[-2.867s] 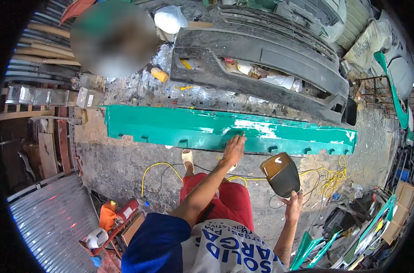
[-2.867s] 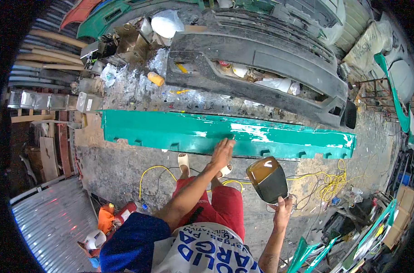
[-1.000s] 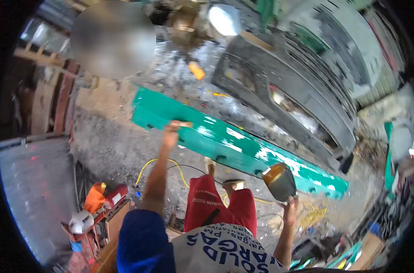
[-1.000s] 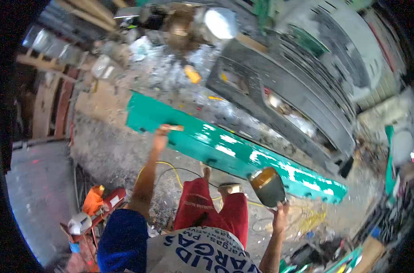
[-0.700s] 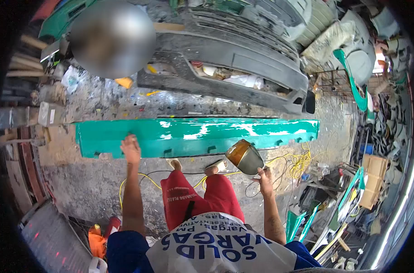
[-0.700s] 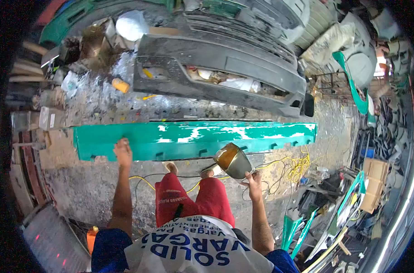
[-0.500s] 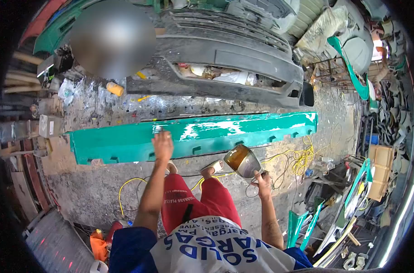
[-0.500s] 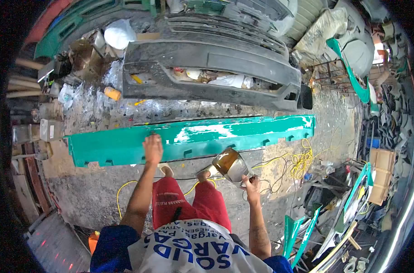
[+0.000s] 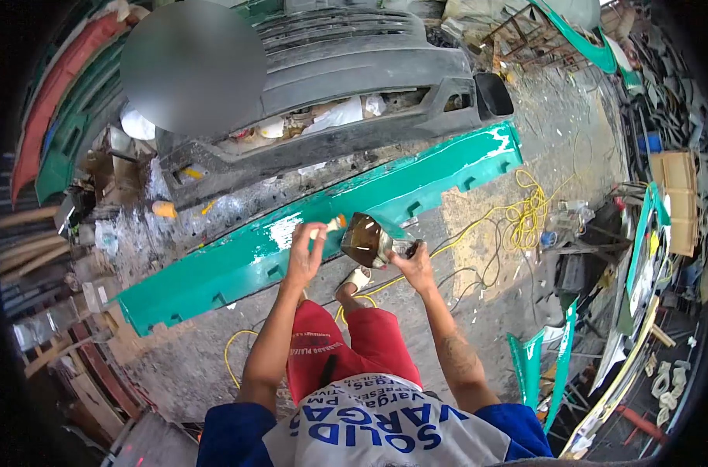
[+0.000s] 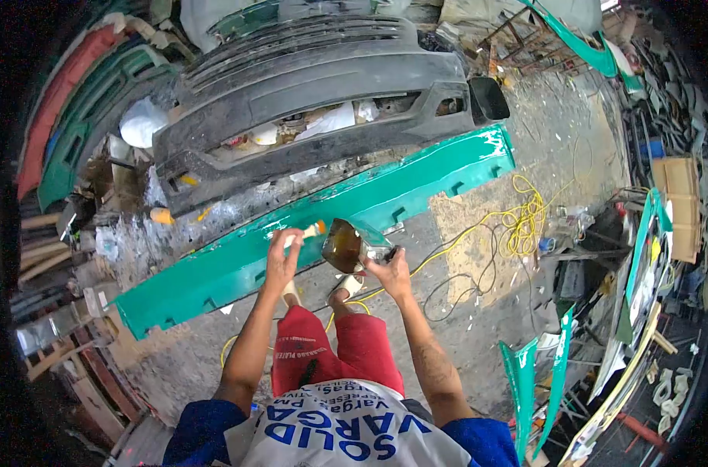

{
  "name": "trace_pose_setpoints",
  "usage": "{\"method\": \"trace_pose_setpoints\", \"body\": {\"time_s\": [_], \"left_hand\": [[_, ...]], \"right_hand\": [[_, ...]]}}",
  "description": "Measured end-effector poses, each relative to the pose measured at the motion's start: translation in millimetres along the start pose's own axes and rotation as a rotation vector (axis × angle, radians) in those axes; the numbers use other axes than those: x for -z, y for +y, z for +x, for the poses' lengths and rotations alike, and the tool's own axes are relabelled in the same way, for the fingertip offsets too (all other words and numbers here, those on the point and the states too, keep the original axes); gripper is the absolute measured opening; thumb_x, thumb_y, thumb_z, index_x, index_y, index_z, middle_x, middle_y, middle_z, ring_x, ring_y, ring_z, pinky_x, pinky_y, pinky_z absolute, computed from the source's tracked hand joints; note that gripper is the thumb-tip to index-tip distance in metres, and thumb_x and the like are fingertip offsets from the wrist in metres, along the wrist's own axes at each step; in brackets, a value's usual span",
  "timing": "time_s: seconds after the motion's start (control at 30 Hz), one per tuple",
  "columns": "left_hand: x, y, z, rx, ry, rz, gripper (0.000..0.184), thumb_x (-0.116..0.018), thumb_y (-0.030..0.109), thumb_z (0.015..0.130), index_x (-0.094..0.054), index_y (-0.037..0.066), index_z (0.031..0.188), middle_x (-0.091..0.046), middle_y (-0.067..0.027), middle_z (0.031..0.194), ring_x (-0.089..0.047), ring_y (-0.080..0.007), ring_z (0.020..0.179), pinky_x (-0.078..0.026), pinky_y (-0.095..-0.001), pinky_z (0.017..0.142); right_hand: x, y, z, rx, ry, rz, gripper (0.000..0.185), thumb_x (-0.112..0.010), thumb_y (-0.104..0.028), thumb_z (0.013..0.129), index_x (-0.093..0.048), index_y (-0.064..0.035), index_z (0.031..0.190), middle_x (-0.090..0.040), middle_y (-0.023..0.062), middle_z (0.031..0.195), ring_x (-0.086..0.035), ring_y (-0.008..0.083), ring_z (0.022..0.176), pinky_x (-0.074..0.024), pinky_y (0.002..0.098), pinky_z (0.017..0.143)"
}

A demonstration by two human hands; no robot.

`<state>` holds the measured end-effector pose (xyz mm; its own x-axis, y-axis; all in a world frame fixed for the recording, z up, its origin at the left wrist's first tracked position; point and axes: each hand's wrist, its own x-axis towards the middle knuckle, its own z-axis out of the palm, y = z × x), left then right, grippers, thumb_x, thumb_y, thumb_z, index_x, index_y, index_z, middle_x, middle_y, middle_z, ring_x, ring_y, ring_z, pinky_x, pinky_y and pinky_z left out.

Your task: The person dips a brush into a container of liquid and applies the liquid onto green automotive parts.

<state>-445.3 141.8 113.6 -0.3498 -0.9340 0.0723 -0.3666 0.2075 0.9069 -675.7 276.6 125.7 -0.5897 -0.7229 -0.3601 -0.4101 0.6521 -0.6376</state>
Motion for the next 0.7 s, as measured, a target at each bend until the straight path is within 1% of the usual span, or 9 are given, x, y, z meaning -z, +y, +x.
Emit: {"method": "trace_pose_setpoints", "body": {"time_s": [0.1, 0.17, 0.3, 0.37, 0.43, 0.47, 0.57, 0.67, 0.7], "left_hand": [[-15.2, 7.3, 2.7, -0.13, -0.226, 0.053, 0.012, -0.058, 0.014, 0.093, -0.063, 0.009, 0.103, -0.062, -0.0093, 0.094, -0.054, -0.0287, 0.093, -0.041, -0.0401, 0.084], [-27.2, 2.0, 12.6, -0.173, -0.346, 0.148, 0.013, -0.058, 0.014, 0.093, -0.063, 0.01, 0.104, -0.063, -0.0077, 0.098, -0.054, -0.0281, 0.097, -0.04, -0.039, 0.087], [-33.6, -22.6, 21.6, -0.022, -0.298, -0.012, 0.016, -0.057, 0.018, 0.095, -0.064, 0.01, 0.107, -0.066, -0.0074, 0.105, -0.055, -0.0269, 0.097, -0.041, -0.0373, 0.091], [-19.4, -23.2, 24.4, 0.072, -0.242, -0.09, 0.018, -0.057, 0.021, 0.096, -0.064, 0.01, 0.108, -0.067, -0.0068, 0.103, -0.056, -0.0221, 0.1, -0.041, -0.0342, 0.092], [-8.4, -23.6, 24.5, 0.211, -0.148, -0.195, 0.021, -0.056, 0.025, 0.097, -0.064, 0.01, 0.109, -0.067, -0.0063, 0.098, -0.059, -0.0174, 0.094, -0.042, -0.0304, 0.09], [-7.2, -36.5, 24.8, 0.166, -0.082, -0.152, 0.022, -0.055, 0.026, 0.098, -0.064, 0.01, 0.11, -0.068, -0.0044, 0.095, -0.059, -0.0141, 0.087, -0.045, -0.0289, 0.083], [-11.7, -65.4, 24.0, 0.273, -0.066, -0.196, 0.023, -0.055, 0.028, 0.098, -0.063, 0.01, 0.111, -0.068, -0.0031, 0.091, -0.058, -0.0112, 0.084, -0.044, -0.0275, 0.076], [-17.1, -105.8, 14.6, 0.312, 0.033, -0.088, 0.024, -0.054, 0.028, 0.099, -0.063, 0.01, 0.111, -0.067, -0.0029, 0.09, -0.056, -0.0095, 0.08, -0.043, -0.0269, 0.071], [-13.2, -124.1, 4.8, 0.352, 0.078, -0.038, 0.023, -0.053, 0.027, 0.1, -0.062, 0.01, 0.111, -0.066, -0.0054, 0.095, -0.059, -0.0136, 0.086, -0.044, -0.0295, 0.074]], "right_hand": [[-4.3, -7.9, 11.6, 0.039, -0.075, 0.186, 0.081, -0.084, -0.051, 0.064, -0.046, 0.0113, 0.098, -0.062, 0.0224, 0.082, -0.062, 0.0288, 0.076, -0.0504, 0.0393, 0.07], [-10.0, -11.2, 14.8, 0.02, -0.066, 0.173, 0.082, -0.084, -0.052, 0.064, -0.046, 0.0114, 0.099, -0.062, 0.0231, 0.083, -0.062, 0.0299, 0.076, -0.0506, 0.0394, 0.071], [-15.7, -11.5, 26.7, -0.036, -0.025, 0.098, 0.084, -0.083, -0.052, 0.065, -0.046, 0.0126, 0.103, -0.063, 0.0263, 0.089, -0.064, 0.0334, 0.084, -0.0507, 0.0401, 0.075], [-19.4, -8.7, 31.8, -0.08, -0.033, 0.122, 0.084, -0.083, -0.052, 0.065, -0.046, 0.0126, 0.104, -0.064, 0.0273, 0.092, -0.065, 0.0344, 0.087, -0.0506, 0.0402, 0.077], [-30.5, 7.0, 40.8, 0.028, 0.116, 0.179, 0.072, -0.082, -0.048, 0.068, -0.049, 0.0085, 0.099, -0.062, 0.016, 0.08, -0.06, 0.0233, 0.071, -0.0501, 0.0364, 0.065], [-33.4, 14.1, 45.2, 0.025, 0.118, 0.183, 0.072, -0.082, -0.048, 0.068, -0.049, 0.0085, 0.099, -0.062, 0.016, 0.08, -0.06, 0.0233, 0.071, -0.0501, 0.0364, 0.065], [-33.7, 26.1, 54.3, 0.069, 0.172, 0.236, 0.056, -0.081, -0.036, 0.074, -0.05, 0.0049, 0.096, -0.06, 0.0083, 0.073, -0.055, 0.0125, 0.057, -0.046, 0.0288, 0.05], [-28.8, 40.0, 61.7, 0.071, 0.123, 0.335, 0.052, -0.08, -0.034, 0.076, -0.05, 0.004, 0.096, -0.061, 0.0067, 0.074, -0.055, 0.0112, 0.058, -0.0458, 0.0279, 0.049], [-21.9, 39.4, 59.8, 0.039, 0.098, 0.397, 0.049, -0.079, -0.033, 0.077, -0.05, 0.0031, 0.096, -0.06, 0.0063, 0.075, -0.055, 0.0112, 0.06, -0.0471, 0.0278, 0.05]]}}
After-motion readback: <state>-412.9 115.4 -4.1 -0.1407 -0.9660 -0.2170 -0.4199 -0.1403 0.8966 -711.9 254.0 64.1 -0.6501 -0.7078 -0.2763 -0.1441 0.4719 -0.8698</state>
